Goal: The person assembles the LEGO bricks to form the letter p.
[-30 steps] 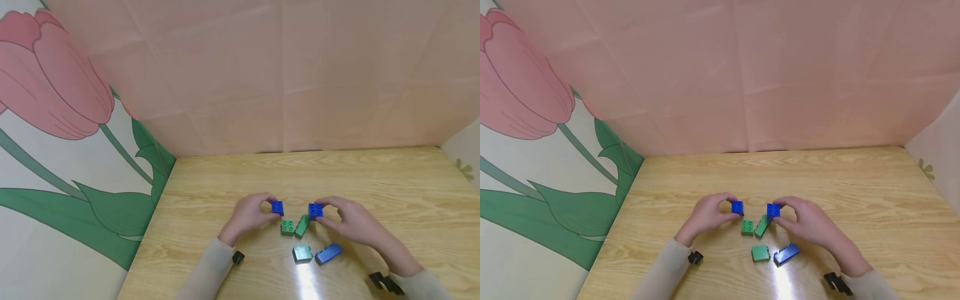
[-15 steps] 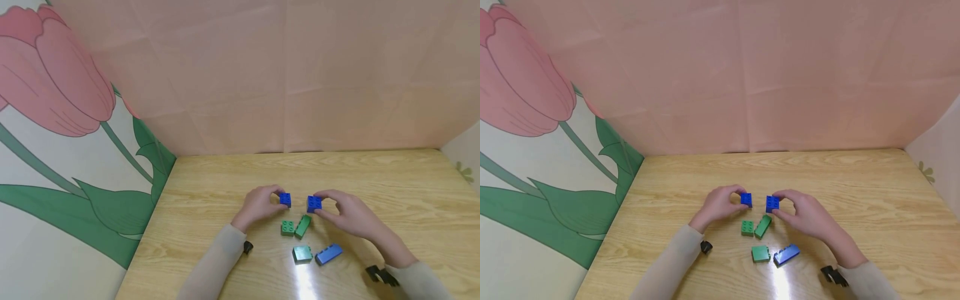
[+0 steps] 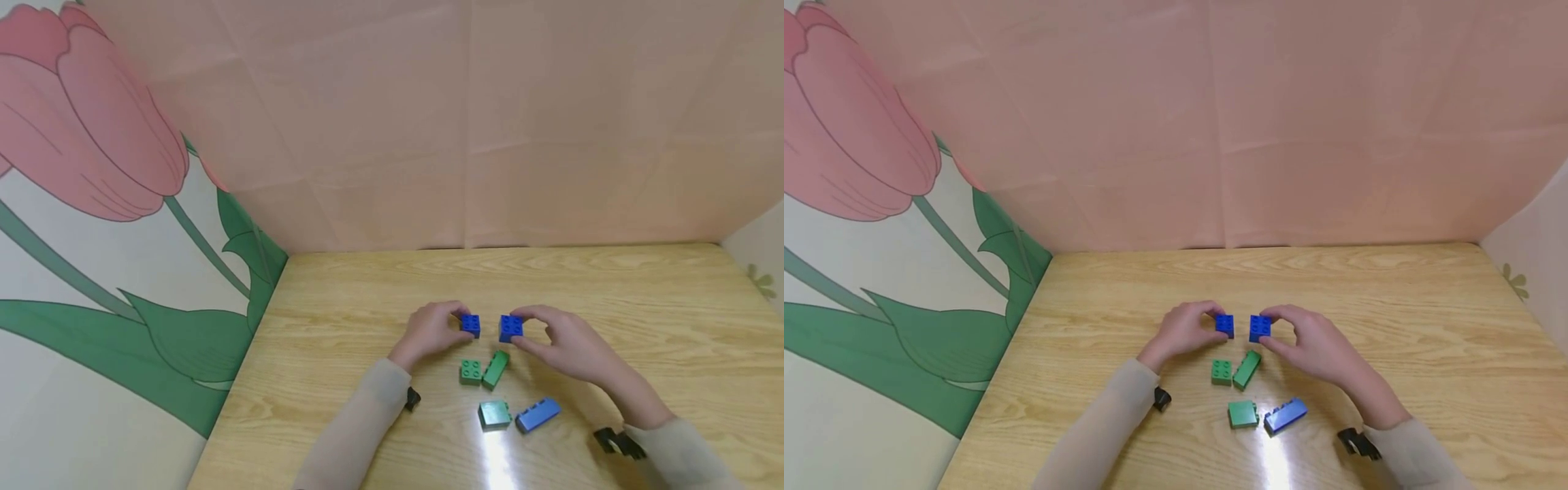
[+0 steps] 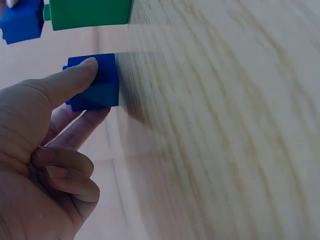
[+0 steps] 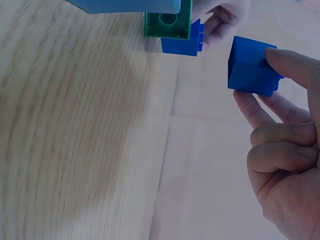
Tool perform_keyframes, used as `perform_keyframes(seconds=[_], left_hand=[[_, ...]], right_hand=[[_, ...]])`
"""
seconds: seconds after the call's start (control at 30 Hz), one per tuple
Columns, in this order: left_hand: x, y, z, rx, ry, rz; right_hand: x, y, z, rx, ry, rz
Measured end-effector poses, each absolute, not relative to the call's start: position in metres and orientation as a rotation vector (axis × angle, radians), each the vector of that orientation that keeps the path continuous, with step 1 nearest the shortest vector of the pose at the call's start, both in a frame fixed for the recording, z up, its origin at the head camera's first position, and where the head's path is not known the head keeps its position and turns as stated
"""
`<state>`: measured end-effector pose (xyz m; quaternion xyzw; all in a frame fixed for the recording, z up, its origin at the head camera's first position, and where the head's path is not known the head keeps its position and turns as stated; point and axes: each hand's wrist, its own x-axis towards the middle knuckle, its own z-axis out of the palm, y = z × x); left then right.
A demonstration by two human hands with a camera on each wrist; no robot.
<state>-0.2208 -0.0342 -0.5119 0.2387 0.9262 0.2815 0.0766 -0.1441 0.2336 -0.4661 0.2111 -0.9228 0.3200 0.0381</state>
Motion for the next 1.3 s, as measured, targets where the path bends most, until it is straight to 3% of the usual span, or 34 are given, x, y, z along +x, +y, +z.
perform_keyframes(seconds=[1.3], left_hand=[[-0.223, -0.033, -0.511, 0.682, 2.782, 0.859]], right_hand=[[-0.190, 0.208, -0.477, 0.725, -2.861, 1.089]])
